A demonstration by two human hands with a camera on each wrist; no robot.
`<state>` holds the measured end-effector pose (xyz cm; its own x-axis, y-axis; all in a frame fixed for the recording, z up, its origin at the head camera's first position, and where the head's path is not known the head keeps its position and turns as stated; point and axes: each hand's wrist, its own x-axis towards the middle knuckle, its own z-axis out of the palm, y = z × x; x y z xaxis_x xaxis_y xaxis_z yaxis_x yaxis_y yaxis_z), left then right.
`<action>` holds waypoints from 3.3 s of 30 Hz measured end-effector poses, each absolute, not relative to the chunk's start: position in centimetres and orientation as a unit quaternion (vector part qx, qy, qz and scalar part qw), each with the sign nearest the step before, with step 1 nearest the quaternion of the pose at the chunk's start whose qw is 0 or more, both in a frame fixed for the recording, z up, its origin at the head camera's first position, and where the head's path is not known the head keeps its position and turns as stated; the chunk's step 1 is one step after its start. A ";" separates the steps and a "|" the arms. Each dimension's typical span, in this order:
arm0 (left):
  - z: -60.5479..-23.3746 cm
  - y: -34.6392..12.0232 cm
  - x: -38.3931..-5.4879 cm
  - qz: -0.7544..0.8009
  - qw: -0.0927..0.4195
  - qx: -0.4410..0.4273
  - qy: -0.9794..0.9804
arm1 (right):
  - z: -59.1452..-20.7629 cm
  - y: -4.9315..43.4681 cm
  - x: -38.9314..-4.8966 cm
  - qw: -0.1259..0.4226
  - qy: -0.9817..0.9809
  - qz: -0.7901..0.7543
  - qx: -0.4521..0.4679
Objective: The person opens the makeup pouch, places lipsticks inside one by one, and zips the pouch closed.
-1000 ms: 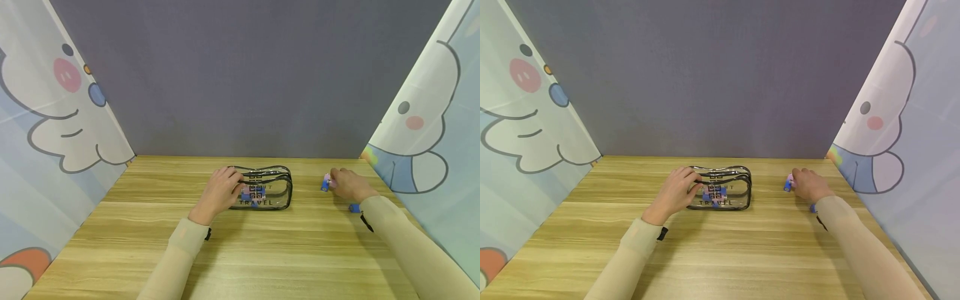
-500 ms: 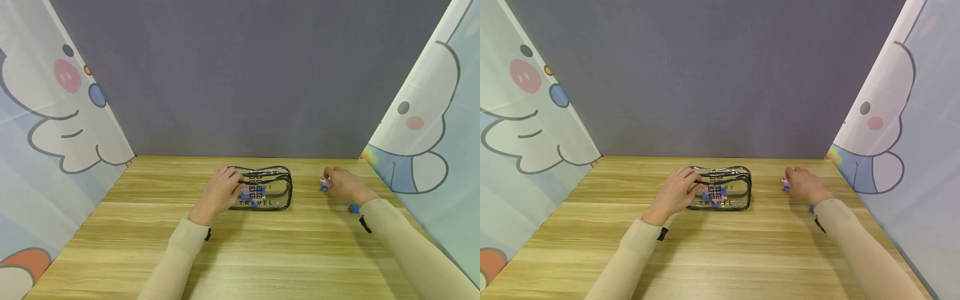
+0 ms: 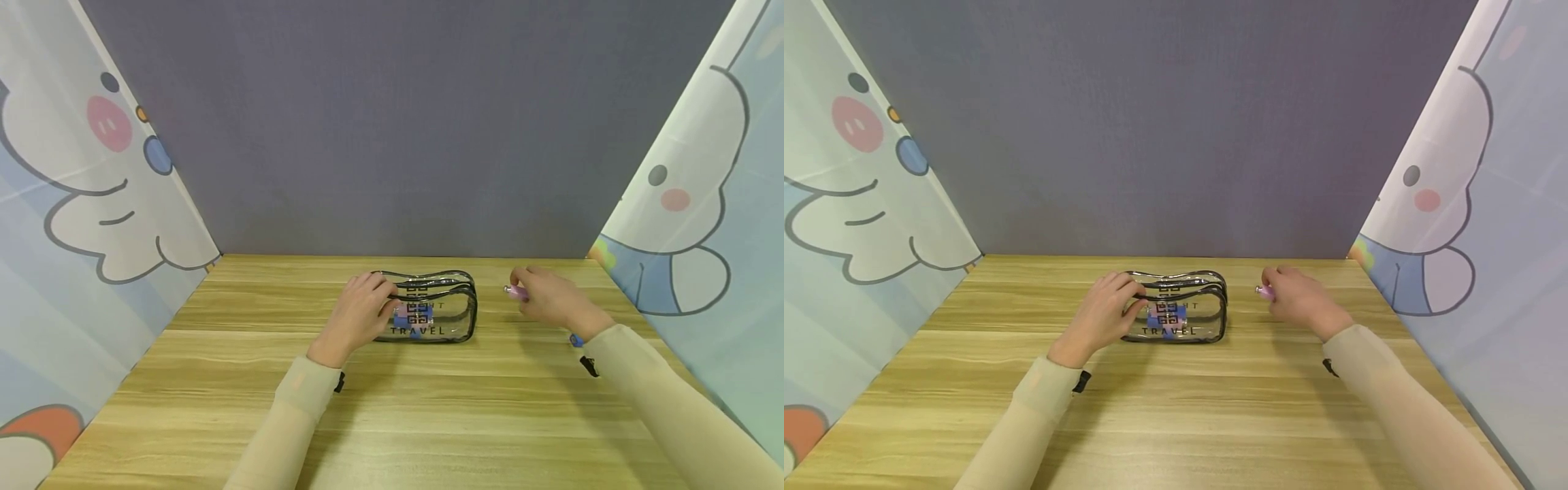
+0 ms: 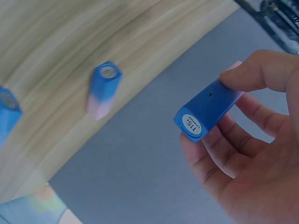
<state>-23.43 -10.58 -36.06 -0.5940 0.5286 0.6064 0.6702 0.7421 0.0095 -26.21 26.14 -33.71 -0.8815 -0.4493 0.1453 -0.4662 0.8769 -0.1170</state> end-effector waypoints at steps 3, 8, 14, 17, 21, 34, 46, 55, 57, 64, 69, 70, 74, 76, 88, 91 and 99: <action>-36.0 -10.6 -23.4 -0.118 0.297 -0.338 -0.885 | -33.3 25.4 -25.9 0.061 -0.965 0.075 0.242; -36.1 -10.7 -23.4 -0.122 0.299 -0.340 -0.883 | -32.9 24.6 -25.7 0.072 -0.963 0.078 0.247; -36.0 -10.7 -23.4 -0.125 0.301 -0.342 -0.881 | -32.6 23.9 -25.3 0.077 -0.964 0.084 0.241; -36.0 -10.7 -23.4 -0.125 0.298 -0.342 -0.883 | -32.4 23.7 -25.2 0.075 -0.964 0.088 0.241; -35.9 -10.7 -23.3 -0.125 0.294 -0.341 -0.884 | -31.9 23.6 -25.1 0.072 -0.960 0.106 0.247; -36.0 -10.7 -23.5 -0.126 0.301 -0.345 -0.880 | -29.6 23.3 -24.6 0.103 -0.950 0.142 0.257; -35.9 -10.6 -23.4 -0.121 0.301 -0.343 -0.882 | -28.4 21.4 -24.3 0.123 -0.940 0.168 0.269; -36.0 -10.5 -23.4 -0.123 0.300 -0.345 -0.881 | -27.8 19.8 -24.3 0.106 -0.938 0.184 0.273; -36.0 -10.5 -23.4 -0.122 0.299 -0.344 -0.882 | -27.8 19.6 -24.4 0.105 -0.938 0.186 0.274; -36.0 -10.5 -23.4 -0.123 0.295 -0.342 -0.884 | -28.0 18.7 -24.5 0.114 -0.930 0.193 0.290; -35.9 -10.5 -23.4 -0.125 0.294 -0.341 -0.884 | -27.9 17.9 -24.6 0.106 -0.927 0.204 0.297; -35.9 -10.6 -23.4 -0.126 0.294 -0.341 -0.884 | -27.8 17.8 -24.6 0.106 -0.926 0.207 0.298; -36.0 -10.6 -23.4 -0.125 0.295 -0.341 -0.884 | -27.7 17.2 -24.6 0.109 -0.920 0.216 0.309; -36.0 -10.7 -23.4 -0.125 0.296 -0.341 -0.884 | -27.7 16.9 -24.6 0.109 -0.918 0.220 0.312; -36.1 -10.8 -23.6 -0.122 0.296 -0.341 -0.884 | -27.7 15.2 -25.0 0.102 -0.914 0.232 0.317; -36.1 -10.7 -23.6 -0.123 0.298 -0.342 -0.883 | -27.7 14.7 -25.2 0.099 -0.913 0.237 0.318; -36.1 -10.7 -23.7 -0.125 0.300 -0.345 -0.880 | -28.1 13.8 -25.6 0.089 -0.914 0.234 0.320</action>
<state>-23.67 -10.75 -36.12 -0.5812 0.5327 0.6152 0.6833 0.7300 0.0134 -25.60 13.76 -28.06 -0.7796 -0.5429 0.3121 -0.6262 0.6855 -0.3716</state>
